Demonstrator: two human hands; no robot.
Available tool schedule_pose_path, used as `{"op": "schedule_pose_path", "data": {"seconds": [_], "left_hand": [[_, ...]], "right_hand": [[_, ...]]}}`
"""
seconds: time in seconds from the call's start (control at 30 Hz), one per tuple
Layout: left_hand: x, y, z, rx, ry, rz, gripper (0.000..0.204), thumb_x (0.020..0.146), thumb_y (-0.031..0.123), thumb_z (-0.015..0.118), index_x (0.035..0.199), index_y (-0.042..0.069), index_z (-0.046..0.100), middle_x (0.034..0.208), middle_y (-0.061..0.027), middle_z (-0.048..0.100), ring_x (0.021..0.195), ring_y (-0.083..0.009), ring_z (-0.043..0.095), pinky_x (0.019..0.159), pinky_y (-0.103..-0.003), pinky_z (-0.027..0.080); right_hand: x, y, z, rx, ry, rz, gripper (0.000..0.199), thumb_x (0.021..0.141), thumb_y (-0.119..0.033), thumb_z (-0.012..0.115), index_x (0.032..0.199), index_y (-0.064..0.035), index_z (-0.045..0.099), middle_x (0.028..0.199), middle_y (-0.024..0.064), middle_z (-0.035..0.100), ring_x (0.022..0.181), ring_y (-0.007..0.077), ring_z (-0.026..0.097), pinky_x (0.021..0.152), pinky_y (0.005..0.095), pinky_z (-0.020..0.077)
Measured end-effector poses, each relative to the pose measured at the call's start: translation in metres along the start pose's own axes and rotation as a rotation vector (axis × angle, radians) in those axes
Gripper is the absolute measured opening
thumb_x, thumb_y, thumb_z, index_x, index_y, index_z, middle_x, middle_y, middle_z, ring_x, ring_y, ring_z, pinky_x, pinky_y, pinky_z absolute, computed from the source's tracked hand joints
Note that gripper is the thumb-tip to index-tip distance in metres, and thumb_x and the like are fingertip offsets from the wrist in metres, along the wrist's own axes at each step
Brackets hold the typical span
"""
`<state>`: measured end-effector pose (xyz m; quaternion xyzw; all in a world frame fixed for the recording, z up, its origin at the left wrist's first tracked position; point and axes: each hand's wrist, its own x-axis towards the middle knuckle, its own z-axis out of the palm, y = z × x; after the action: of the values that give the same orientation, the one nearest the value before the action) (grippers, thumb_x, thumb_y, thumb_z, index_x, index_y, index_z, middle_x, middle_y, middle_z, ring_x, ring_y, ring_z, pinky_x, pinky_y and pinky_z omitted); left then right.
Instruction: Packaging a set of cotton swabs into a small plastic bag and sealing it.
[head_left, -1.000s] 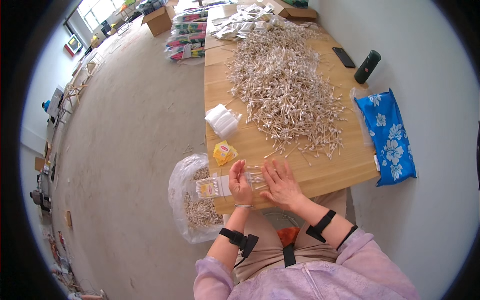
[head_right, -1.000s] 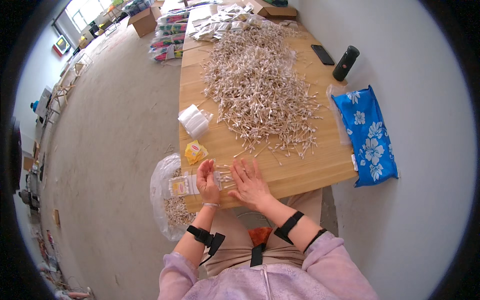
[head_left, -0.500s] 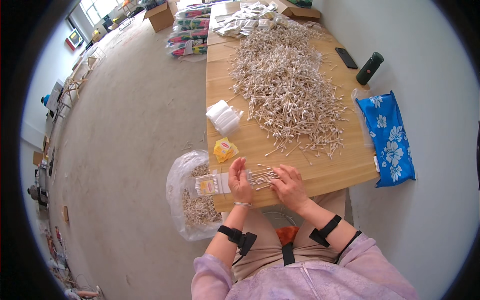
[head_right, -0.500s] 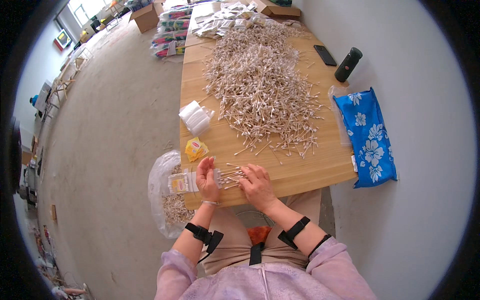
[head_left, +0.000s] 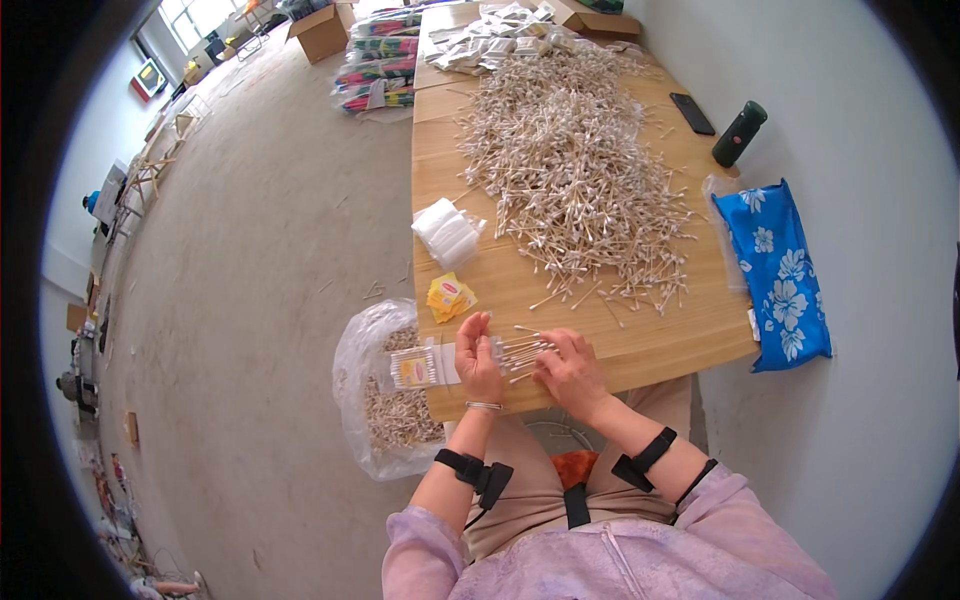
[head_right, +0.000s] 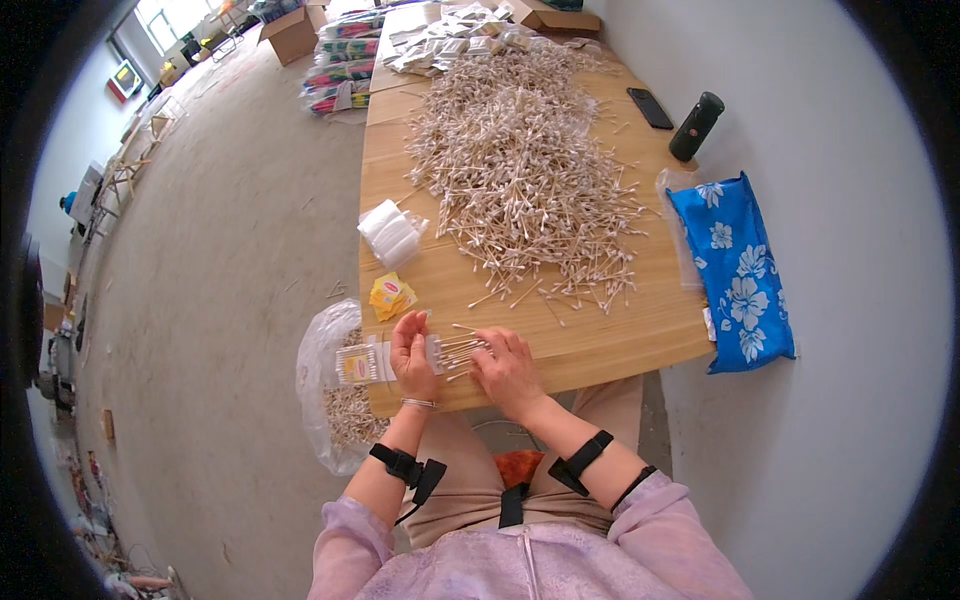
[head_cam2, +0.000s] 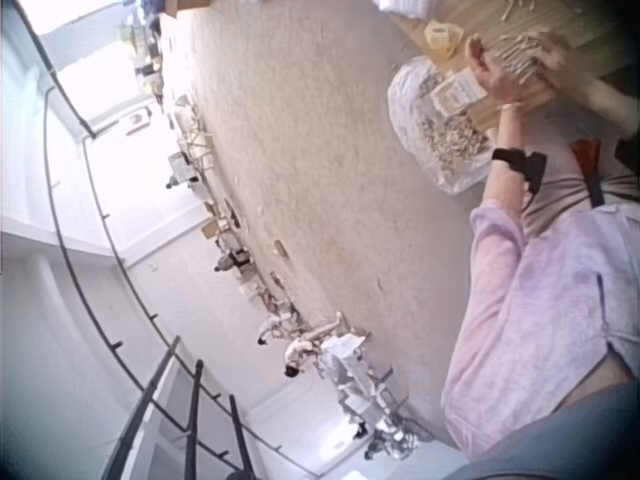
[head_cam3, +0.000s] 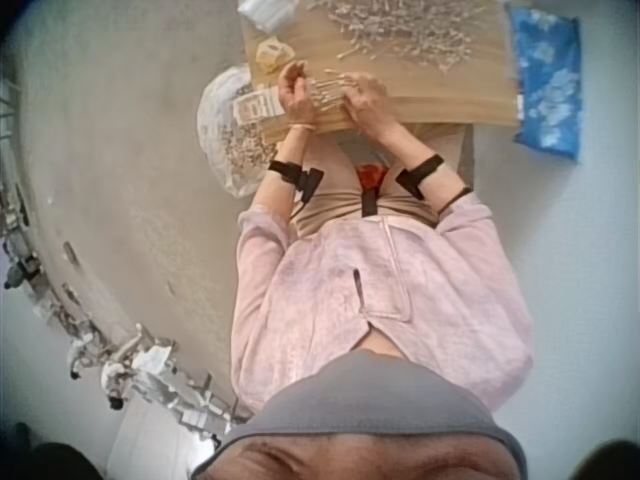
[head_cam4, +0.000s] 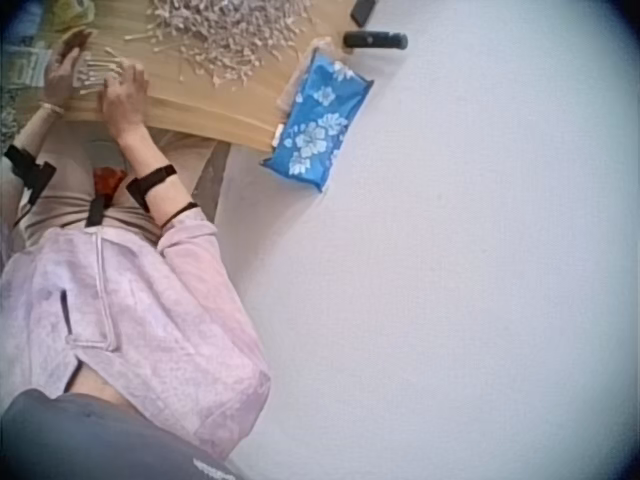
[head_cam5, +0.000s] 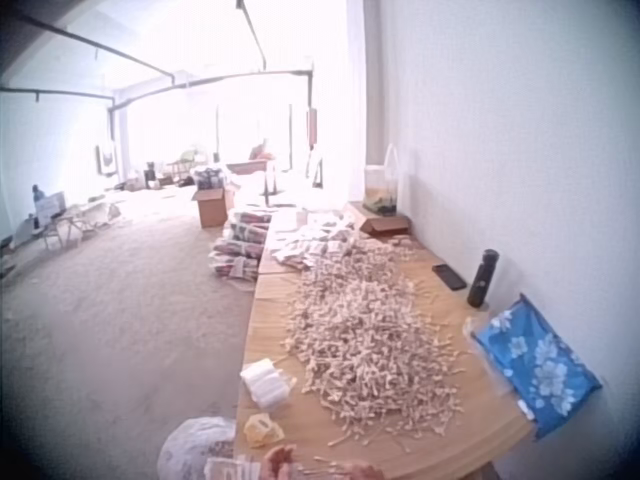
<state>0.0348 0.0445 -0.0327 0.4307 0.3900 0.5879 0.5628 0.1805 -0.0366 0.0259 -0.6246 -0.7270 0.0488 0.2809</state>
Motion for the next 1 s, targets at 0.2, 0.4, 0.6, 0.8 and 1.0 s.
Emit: {"op": "schedule_pose_path", "data": {"seconds": [0.2,0.4,0.6,0.8,1.0], "left_hand": [[-0.003,0.005,0.012,-0.060,0.019,-0.046,0.036,0.095,0.001,0.038,0.131,-0.003,0.044,0.131,-0.0153,0.051,0.125,-0.0216,0.047,0.109,-0.034,0.033],[-0.013,0.001,0.016,-0.087,0.003,-0.078,0.037,0.098,0.008,0.037,0.133,-0.002,0.042,0.134,-0.0142,0.049,0.128,-0.0215,0.045,0.110,-0.034,0.031],[-0.020,0.000,0.016,-0.113,-0.011,-0.096,0.039,0.101,0.016,0.036,0.136,-0.001,0.040,0.137,-0.0131,0.047,0.130,-0.0213,0.042,0.111,-0.034,0.029],[-0.023,0.004,0.014,-0.144,-0.017,-0.114,0.042,0.104,0.024,0.035,0.138,0.000,0.038,0.140,-0.0120,0.045,0.133,-0.0212,0.039,0.112,-0.034,0.027],[-0.012,0.017,0.015,-0.213,-0.016,-0.176,0.045,0.103,0.027,0.036,0.137,-0.002,0.038,0.141,-0.0143,0.043,0.134,-0.0225,0.038,0.113,-0.035,0.026]], "right_hand": [[0.003,0.014,0.000,0.291,0.240,0.327,0.040,0.076,-0.001,0.064,0.114,-0.0040,0.052,0.129,0.0164,0.046,0.121,0.0345,0.044,0.102,0.0420,0.0357],[-0.002,0.009,0.011,0.640,0.267,0.500,0.050,0.081,0.002,0.049,0.130,-0.0007,0.042,0.146,0.0189,0.032,0.137,0.0357,0.029,0.112,0.0414,0.0250],[0.005,-0.016,0.026,0.780,0.173,0.459,0.054,0.080,0.004,0.045,0.134,0.0010,0.037,0.150,0.0202,0.026,0.143,0.0362,0.018,0.116,0.0422,0.0177],[-0.004,-0.010,0.022,-0.002,-0.142,0.103,0.067,0.089,-0.021,0.054,0.144,0.0033,0.025,0.153,0.0219,0.017,0.145,0.0351,0.008,0.117,0.0457,0.0074],[0.008,-0.008,0.024,-0.232,-0.427,-0.001,0.091,0.087,-0.058,0.048,0.146,0.0046,0.020,0.154,0.0224,0.013,0.145,0.0328,0.007,0.117,0.0457,0.0045]]}}
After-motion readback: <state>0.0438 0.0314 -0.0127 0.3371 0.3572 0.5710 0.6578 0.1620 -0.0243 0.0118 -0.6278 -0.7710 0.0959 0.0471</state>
